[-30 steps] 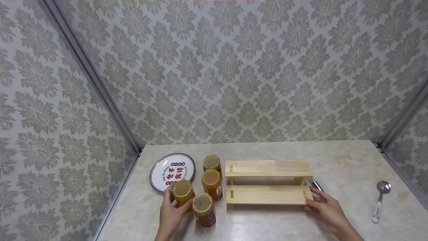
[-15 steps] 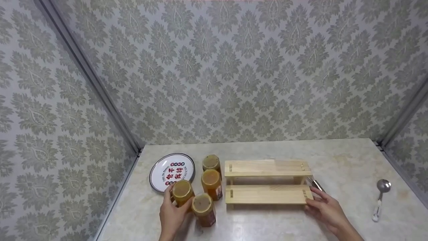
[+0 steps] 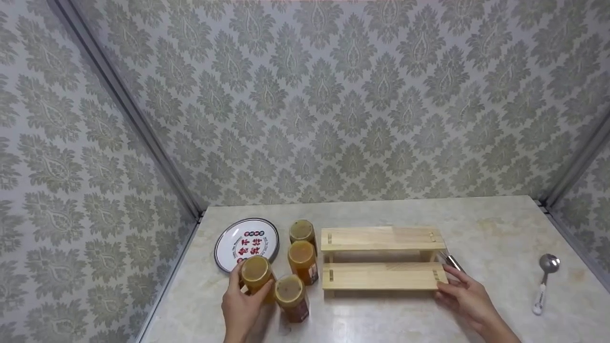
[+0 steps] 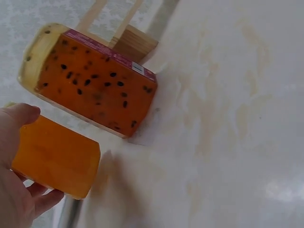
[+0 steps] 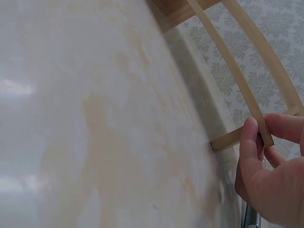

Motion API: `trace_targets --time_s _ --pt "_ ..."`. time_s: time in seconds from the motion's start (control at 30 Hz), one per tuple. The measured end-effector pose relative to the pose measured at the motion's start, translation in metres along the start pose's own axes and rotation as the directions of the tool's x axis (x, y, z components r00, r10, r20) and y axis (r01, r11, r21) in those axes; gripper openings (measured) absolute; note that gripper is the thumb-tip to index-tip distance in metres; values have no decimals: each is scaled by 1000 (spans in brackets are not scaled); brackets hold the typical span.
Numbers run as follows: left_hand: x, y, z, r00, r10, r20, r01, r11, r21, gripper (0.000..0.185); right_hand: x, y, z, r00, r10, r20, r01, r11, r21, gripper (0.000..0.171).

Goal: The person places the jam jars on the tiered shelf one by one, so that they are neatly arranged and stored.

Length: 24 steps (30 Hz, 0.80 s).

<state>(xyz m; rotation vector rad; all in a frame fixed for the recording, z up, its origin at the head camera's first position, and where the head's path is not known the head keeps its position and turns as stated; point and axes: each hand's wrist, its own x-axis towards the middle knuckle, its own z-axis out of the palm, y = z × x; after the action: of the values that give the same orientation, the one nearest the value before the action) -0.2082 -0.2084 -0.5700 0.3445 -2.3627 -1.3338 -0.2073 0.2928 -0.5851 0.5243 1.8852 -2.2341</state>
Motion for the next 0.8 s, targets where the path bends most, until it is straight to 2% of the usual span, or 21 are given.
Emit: trace_targets --time_s 0.17,0.37,0.53,0.8 --pt "4 14 -7 999 39 -35 -39 999 4 85 0 -1 0 1000 15 -6 -15 1000 15 84" --pt "9 34 -13 997 68 -45 -69 998 -6 85 1 -3 0 1000 13 -16 -13 1000 -1 85" --pt "11 51 -17 991 119 -59 -120 993 -10 86 0 -2 1 1000 9 -17 -9 1000 -8 86" --pt "11 82 -17 977 210 -40 -212 976 -49 85 1 1 0 1000 9 1 -9 1000 7 85"
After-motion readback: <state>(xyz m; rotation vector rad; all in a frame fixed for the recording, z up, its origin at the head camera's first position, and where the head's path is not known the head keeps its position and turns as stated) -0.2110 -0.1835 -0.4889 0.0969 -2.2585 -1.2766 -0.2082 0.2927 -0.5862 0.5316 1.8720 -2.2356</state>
